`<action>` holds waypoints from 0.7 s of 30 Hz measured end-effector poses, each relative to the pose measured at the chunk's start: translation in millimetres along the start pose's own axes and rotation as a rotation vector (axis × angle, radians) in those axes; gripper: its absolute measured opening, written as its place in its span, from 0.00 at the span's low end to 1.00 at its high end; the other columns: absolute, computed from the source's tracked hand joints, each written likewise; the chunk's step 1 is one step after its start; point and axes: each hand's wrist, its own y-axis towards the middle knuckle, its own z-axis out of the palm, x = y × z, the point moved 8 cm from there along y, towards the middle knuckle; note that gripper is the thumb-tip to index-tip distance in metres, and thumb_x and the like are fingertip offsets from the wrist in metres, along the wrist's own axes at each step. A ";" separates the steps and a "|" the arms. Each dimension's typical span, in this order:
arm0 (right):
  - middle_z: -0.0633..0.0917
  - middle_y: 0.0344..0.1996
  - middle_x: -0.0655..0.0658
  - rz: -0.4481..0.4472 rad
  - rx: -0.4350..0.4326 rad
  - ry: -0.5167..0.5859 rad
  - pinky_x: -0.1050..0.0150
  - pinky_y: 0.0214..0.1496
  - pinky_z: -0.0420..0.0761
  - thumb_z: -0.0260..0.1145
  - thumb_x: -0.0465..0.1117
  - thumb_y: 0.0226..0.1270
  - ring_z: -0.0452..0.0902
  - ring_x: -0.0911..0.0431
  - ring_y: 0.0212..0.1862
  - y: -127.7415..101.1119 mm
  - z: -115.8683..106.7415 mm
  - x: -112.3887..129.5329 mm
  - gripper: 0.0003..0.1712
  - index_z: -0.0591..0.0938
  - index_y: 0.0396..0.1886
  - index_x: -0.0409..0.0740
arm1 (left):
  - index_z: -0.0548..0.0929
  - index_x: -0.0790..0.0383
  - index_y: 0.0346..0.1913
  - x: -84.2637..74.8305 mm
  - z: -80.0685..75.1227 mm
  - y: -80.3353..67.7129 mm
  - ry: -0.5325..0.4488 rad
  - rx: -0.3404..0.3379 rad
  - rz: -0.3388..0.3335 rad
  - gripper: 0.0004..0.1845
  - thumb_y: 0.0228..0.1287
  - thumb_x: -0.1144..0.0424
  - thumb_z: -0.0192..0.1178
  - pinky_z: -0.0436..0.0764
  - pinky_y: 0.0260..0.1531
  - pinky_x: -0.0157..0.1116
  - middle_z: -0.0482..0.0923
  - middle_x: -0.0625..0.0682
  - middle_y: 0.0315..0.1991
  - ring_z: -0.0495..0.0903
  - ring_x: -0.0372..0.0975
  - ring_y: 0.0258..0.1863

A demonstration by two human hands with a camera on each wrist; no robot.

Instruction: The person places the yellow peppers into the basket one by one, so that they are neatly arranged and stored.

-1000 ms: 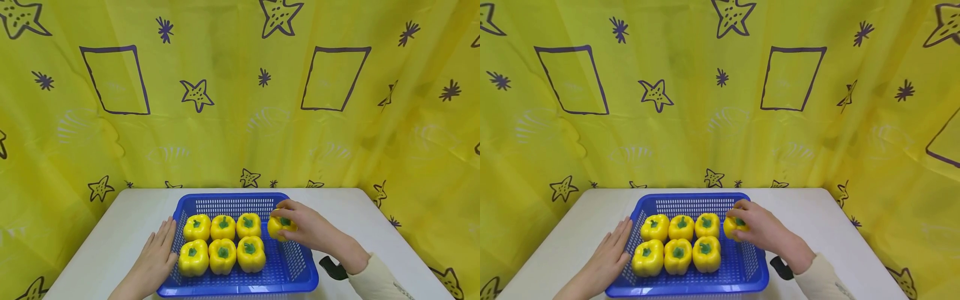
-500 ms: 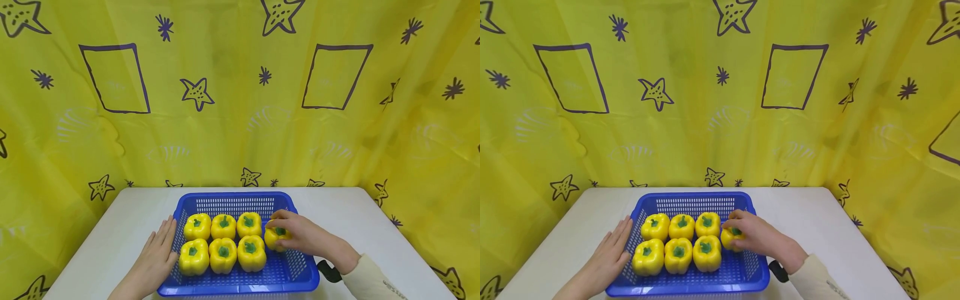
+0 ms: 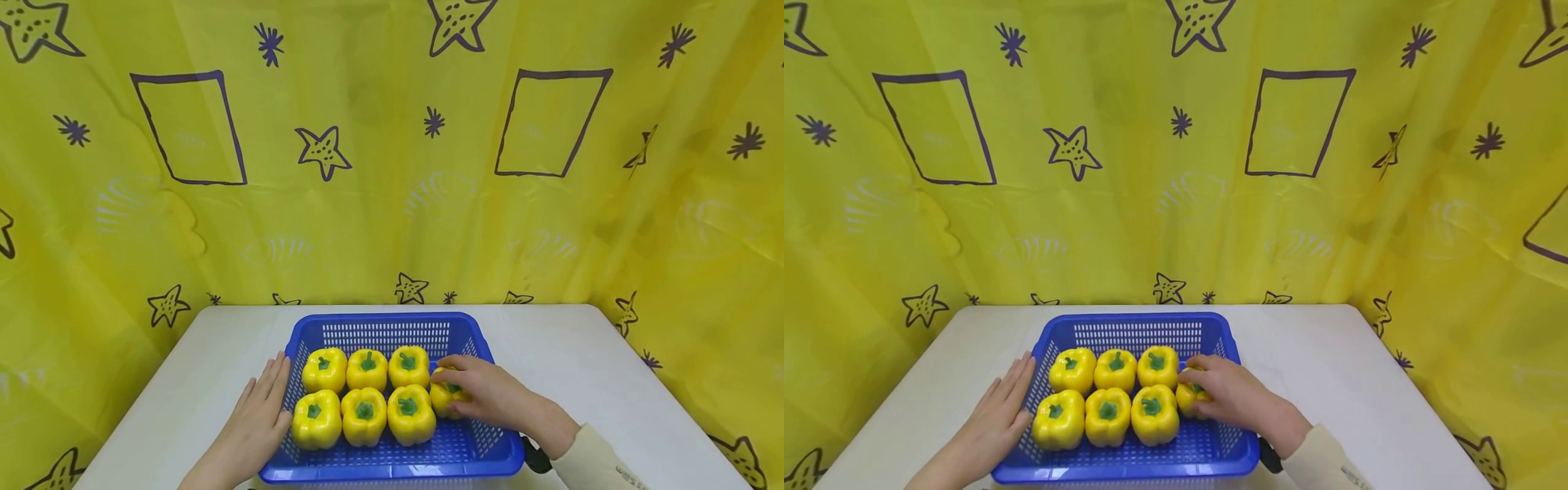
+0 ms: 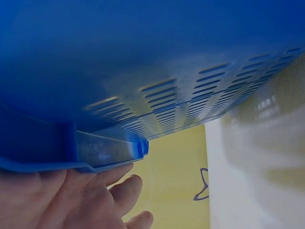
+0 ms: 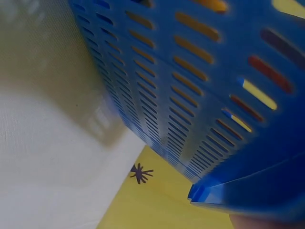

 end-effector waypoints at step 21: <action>0.79 0.63 0.44 0.143 -0.298 -0.023 0.40 0.65 0.74 0.67 0.49 0.66 0.73 0.42 0.66 -25.7 -28.3 -6.8 0.23 0.82 0.58 0.47 | 0.51 0.66 0.78 5.3 -19.1 -2.4 -0.097 -0.070 0.087 0.39 0.73 0.52 0.52 0.46 0.69 0.71 0.47 0.67 0.78 0.44 0.66 0.76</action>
